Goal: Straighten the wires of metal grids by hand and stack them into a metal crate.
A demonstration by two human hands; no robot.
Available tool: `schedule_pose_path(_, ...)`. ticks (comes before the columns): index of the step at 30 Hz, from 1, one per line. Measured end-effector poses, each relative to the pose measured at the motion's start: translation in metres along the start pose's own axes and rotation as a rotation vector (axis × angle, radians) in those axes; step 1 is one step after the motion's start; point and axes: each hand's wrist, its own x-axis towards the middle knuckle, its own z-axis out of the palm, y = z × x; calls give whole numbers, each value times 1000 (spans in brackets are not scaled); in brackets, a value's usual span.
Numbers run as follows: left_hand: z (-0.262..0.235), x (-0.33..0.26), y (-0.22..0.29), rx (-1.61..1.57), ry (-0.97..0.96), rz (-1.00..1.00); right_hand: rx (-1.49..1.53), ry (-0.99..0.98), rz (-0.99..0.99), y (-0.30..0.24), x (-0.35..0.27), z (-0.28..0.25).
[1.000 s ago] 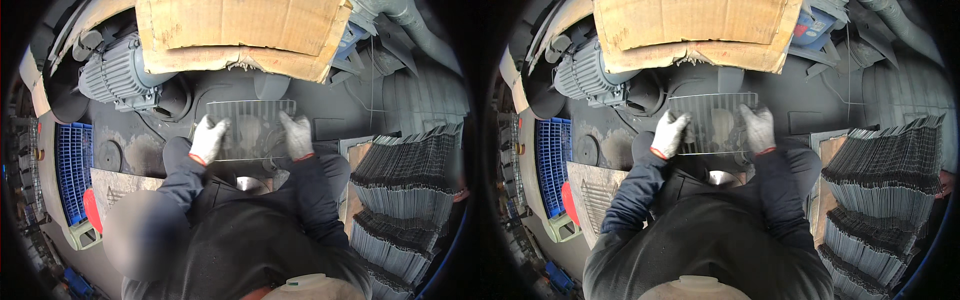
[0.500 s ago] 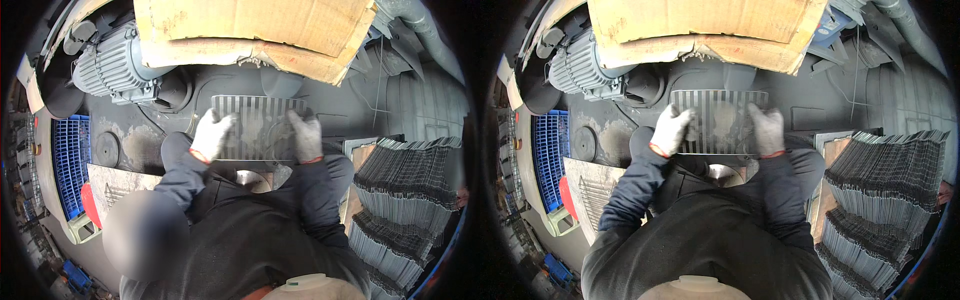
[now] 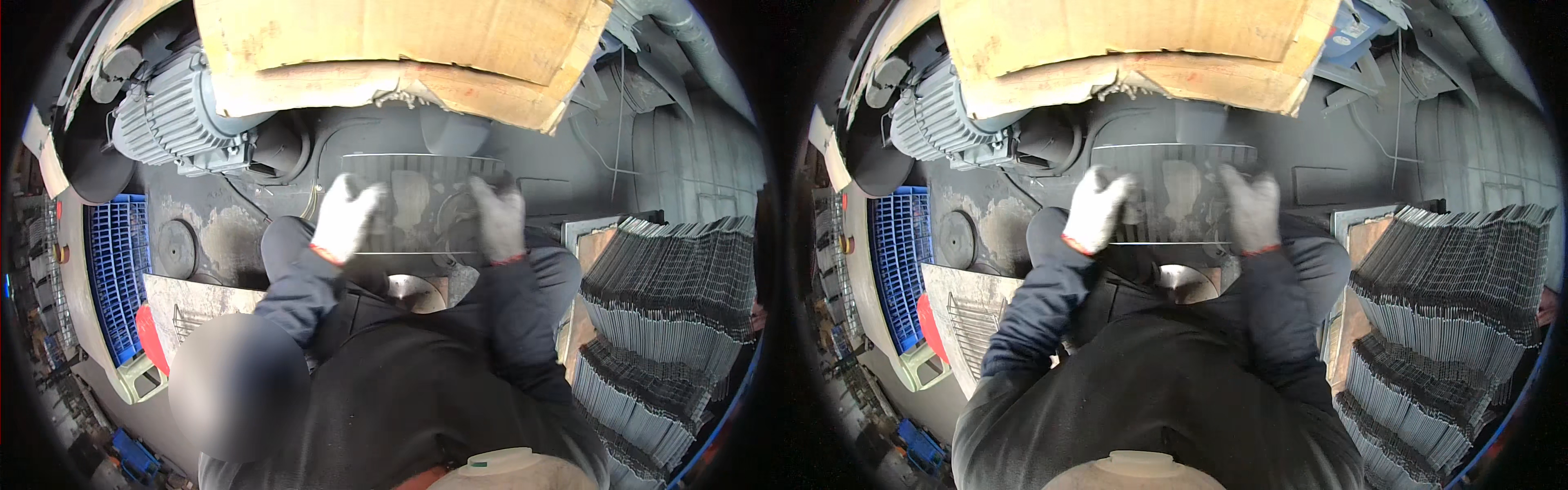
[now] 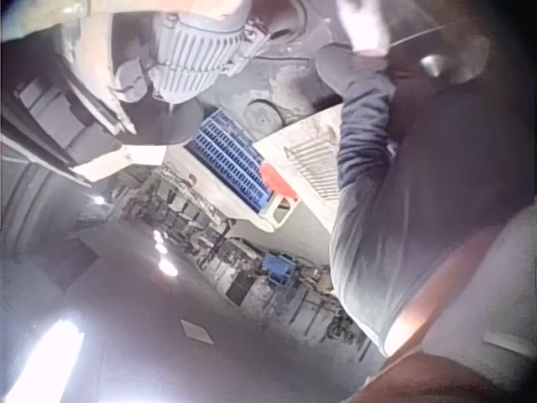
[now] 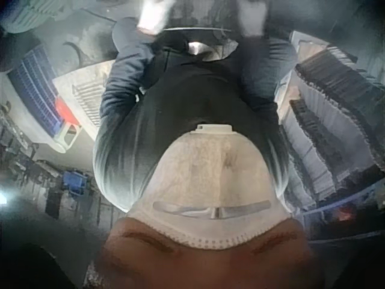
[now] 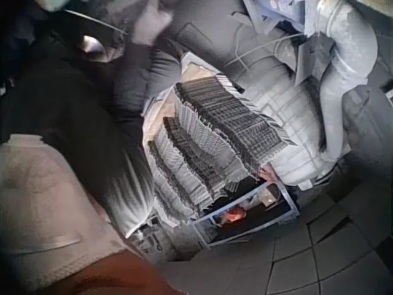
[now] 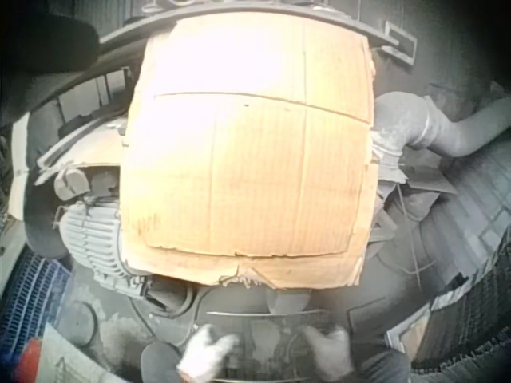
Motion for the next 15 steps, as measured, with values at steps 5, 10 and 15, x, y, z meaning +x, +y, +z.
schedule_pose_path(5, -12, 15, -23, -66, -4, 92, 82, -45, -50, 2, -2, 8)
schedule_pose_path(10, 67, 22, -31, -37, -100, 126, 27, 131, 50, -24, -2, -67)
schedule_pose_path(15, -1, 8, -10, -129, -25, -181, -70, -2, 121, -11, 13, -16)
